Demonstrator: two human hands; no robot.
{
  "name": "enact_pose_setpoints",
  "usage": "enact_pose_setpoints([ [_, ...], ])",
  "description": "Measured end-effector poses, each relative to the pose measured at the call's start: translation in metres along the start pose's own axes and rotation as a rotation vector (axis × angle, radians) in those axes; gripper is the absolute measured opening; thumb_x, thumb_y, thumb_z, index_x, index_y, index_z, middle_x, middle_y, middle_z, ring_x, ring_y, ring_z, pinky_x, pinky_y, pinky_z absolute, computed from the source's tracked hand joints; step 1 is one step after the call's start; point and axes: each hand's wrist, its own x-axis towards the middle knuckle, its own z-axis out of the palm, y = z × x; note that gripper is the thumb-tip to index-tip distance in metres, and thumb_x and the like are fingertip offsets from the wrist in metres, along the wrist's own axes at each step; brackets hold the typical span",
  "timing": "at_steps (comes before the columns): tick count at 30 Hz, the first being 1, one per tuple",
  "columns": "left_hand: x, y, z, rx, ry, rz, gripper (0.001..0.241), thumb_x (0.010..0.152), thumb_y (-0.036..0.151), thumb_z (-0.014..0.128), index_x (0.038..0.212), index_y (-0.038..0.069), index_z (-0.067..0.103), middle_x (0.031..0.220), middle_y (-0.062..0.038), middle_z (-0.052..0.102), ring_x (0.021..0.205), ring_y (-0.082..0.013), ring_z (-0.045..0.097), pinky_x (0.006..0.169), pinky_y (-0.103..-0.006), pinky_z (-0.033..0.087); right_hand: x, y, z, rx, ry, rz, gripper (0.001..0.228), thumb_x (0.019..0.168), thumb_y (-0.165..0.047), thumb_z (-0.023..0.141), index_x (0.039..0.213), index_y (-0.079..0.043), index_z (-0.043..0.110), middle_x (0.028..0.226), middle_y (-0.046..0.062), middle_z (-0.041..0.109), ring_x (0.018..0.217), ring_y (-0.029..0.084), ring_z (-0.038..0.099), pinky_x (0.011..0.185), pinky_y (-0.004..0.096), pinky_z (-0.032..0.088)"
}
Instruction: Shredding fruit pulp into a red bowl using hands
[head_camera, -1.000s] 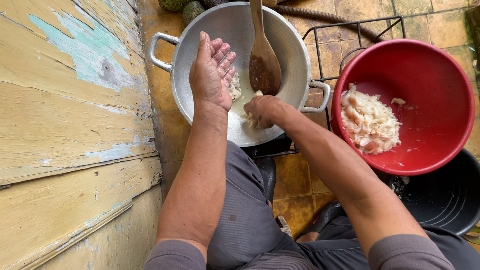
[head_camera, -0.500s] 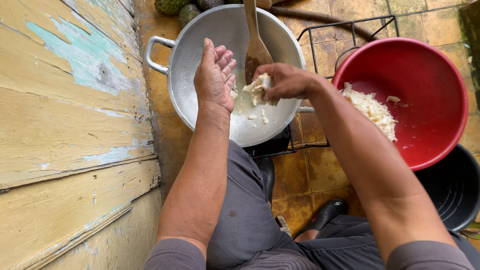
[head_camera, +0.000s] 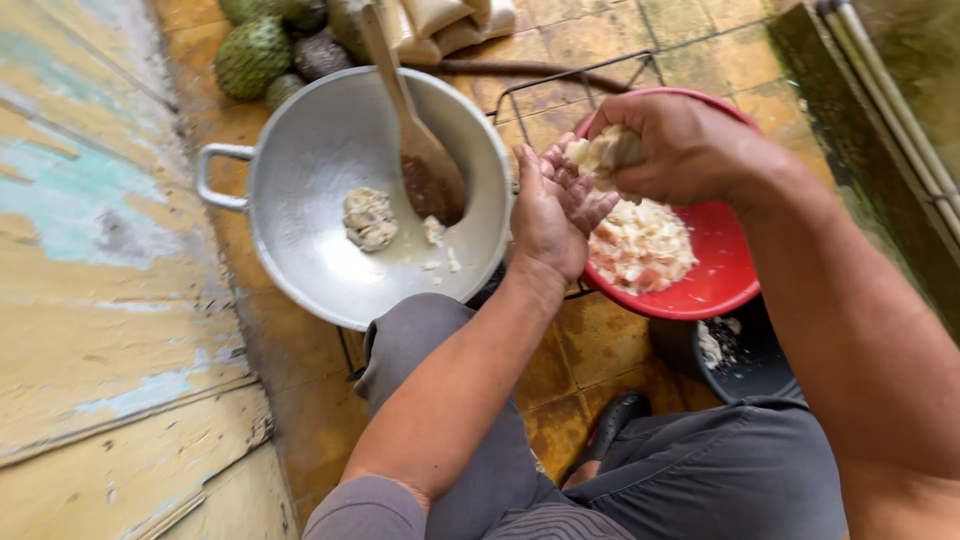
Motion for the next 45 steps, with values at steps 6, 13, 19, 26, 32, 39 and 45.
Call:
enact_pose_setpoints([
  [6, 0.028, -0.098, 0.002, -0.054, 0.047, -0.091, 0.061, 0.106, 0.069, 0.039, 0.134, 0.018, 0.056, 0.119, -0.005, 0.066, 0.099, -0.0242, 0.066, 0.076, -0.0348, 0.055, -0.050, 0.076, 0.016, -0.181, 0.196, 0.018, 0.037, 0.075, -0.014, 0.080, 0.111, -0.012, 0.070, 0.109, 0.022, 0.067, 0.097, 0.050, 0.069, 0.076, 0.057, 0.057],
  [13, 0.040, -0.140, -0.019, -0.007, 0.102, -0.172, 0.038, 0.100, 0.047, 0.067, 0.123, 0.017, 0.069, 0.112, -0.020, 0.073, 0.093, -0.0374, 0.071, 0.072, -0.0480, 0.059, -0.105, 0.109, 0.029, 0.283, 0.286, 0.069, 0.040, 0.079, 0.008, 0.078, 0.116, 0.001, 0.065, 0.119, 0.026, 0.060, 0.105, 0.052, 0.069, 0.079, 0.051, 0.063],
  [19, 0.028, -0.140, -0.012, 0.072, 0.221, -0.238, 0.015, 0.094, 0.021, 0.073, 0.104, 0.012, 0.068, 0.098, -0.024, 0.074, 0.082, -0.0382, 0.075, 0.066, -0.0518, 0.064, -0.117, 0.156, 0.041, 0.287, 0.562, 0.048, 0.026, 0.092, 0.014, 0.065, 0.114, 0.002, 0.071, 0.106, 0.022, 0.064, 0.087, 0.036, 0.074, 0.063, 0.038, 0.063],
  [26, 0.039, -0.152, -0.025, 0.218, 0.142, -0.309, 0.015, 0.089, 0.016, 0.071, 0.101, 0.010, 0.065, 0.079, -0.026, 0.070, 0.061, -0.0371, 0.072, 0.045, -0.0441, 0.059, -0.112, 0.163, 0.047, 0.360, 0.488, 0.045, 0.026, 0.093, 0.007, 0.070, 0.118, 0.003, 0.071, 0.110, 0.025, 0.069, 0.086, 0.034, 0.073, 0.066, 0.042, 0.060],
  [32, 0.038, -0.149, -0.026, 0.350, 0.035, -0.264, 0.016, 0.089, 0.009, 0.064, 0.105, 0.008, 0.060, 0.066, -0.020, 0.066, 0.052, -0.0286, 0.068, 0.039, -0.0378, 0.057, -0.104, 0.174, 0.059, 0.386, 0.533, 0.044, 0.010, 0.085, 0.004, 0.075, 0.093, -0.002, 0.073, 0.086, 0.015, 0.068, 0.076, 0.025, 0.071, 0.060, 0.033, 0.058],
  [39, 0.033, -0.133, -0.016, 0.379, 0.053, -0.300, 0.019, 0.084, 0.006, 0.061, 0.103, 0.003, 0.063, 0.062, -0.020, 0.064, 0.051, -0.0263, 0.067, 0.040, -0.0333, 0.056, -0.113, 0.197, 0.056, 0.412, 0.579, 0.119, 0.019, 0.088, 0.008, 0.065, 0.101, -0.001, 0.074, 0.091, 0.016, 0.071, 0.079, 0.022, 0.070, 0.064, 0.032, 0.057],
  [45, 0.033, -0.139, -0.017, 0.437, 0.027, -0.287, 0.019, 0.086, 0.006, 0.063, 0.104, 0.002, 0.062, 0.064, -0.020, 0.064, 0.053, -0.0253, 0.066, 0.040, -0.0346, 0.058, -0.112, 0.172, 0.046, 0.509, 0.439, -0.083, 0.022, 0.087, 0.011, 0.070, 0.109, 0.009, 0.071, 0.112, 0.028, 0.070, 0.096, 0.041, 0.073, 0.077, 0.049, 0.061],
])
